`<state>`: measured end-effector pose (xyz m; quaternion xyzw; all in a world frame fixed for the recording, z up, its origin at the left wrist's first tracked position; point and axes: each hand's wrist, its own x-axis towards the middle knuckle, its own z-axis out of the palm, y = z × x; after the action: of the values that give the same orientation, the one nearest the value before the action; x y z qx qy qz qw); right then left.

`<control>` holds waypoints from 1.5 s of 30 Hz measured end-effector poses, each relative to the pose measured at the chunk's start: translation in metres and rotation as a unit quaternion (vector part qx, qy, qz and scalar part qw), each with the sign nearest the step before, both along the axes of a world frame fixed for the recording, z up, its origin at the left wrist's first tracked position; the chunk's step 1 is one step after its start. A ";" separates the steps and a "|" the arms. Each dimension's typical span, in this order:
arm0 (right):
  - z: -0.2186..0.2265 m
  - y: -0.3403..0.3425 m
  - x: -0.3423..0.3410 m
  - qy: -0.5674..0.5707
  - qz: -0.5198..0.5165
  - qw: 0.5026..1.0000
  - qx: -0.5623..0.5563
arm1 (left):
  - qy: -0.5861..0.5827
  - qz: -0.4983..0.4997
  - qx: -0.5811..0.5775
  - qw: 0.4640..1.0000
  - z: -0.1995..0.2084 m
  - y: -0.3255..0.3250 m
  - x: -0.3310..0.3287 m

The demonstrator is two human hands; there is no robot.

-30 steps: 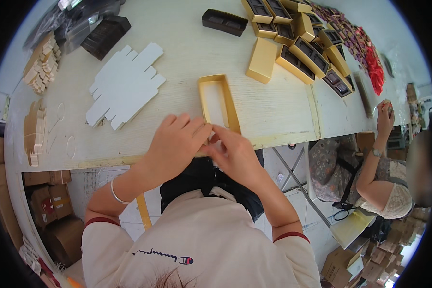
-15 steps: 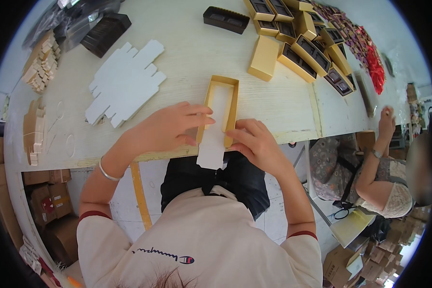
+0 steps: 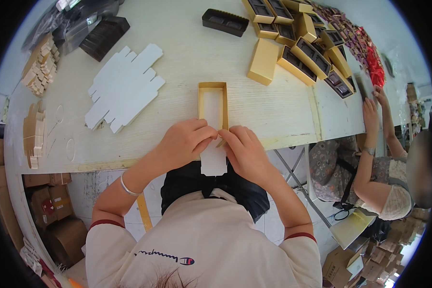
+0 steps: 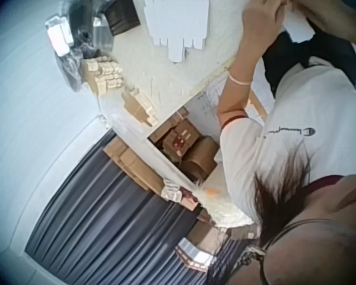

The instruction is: The person folds flat white cardboard pieces into small rectangular boxes. They then place a dark brown plastic tray into each box and set the completed unit aside on the table.

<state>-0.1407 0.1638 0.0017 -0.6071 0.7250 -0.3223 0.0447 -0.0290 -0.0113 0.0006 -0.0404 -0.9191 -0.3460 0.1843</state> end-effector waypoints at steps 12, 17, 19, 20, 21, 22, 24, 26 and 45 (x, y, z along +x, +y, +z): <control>0.000 0.009 0.002 0.156 0.060 0.984 0.066 | 0.004 -0.022 0.075 0.997 0.001 -0.001 0.010; 0.014 0.005 0.003 -0.068 0.077 0.992 0.079 | -0.041 0.029 0.020 0.999 0.001 0.006 0.011; 0.020 0.009 -0.005 -0.158 0.112 0.978 0.077 | -0.043 0.044 -0.005 0.998 0.000 0.008 0.010; 0.021 0.011 -0.016 -0.183 0.135 0.971 0.070 | -0.053 0.042 0.011 0.998 0.000 0.007 0.010; 0.023 0.012 -0.022 -0.207 0.158 0.964 0.062 | -0.064 0.040 0.026 0.997 0.000 0.005 0.010; 0.026 0.010 -0.022 -0.203 0.131 0.970 0.039 | -0.075 0.038 0.041 0.996 0.000 0.003 0.010; 0.021 0.003 -0.027 -0.145 0.123 0.981 0.024 | -0.071 0.028 0.048 0.996 0.004 0.004 0.007; 0.014 -0.006 -0.027 -0.094 0.117 0.989 0.003 | -0.072 0.023 0.061 0.995 0.009 0.005 0.005; -0.013 -0.002 -0.017 -0.024 0.078 0.989 -0.123 | -0.150 0.021 0.219 0.964 0.013 -0.002 -0.003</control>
<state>-0.1573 0.1615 -0.0109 -0.6549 0.6289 -0.4188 0.0118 -0.0325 -0.0134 0.0136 0.0725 -0.8388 -0.5367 0.0555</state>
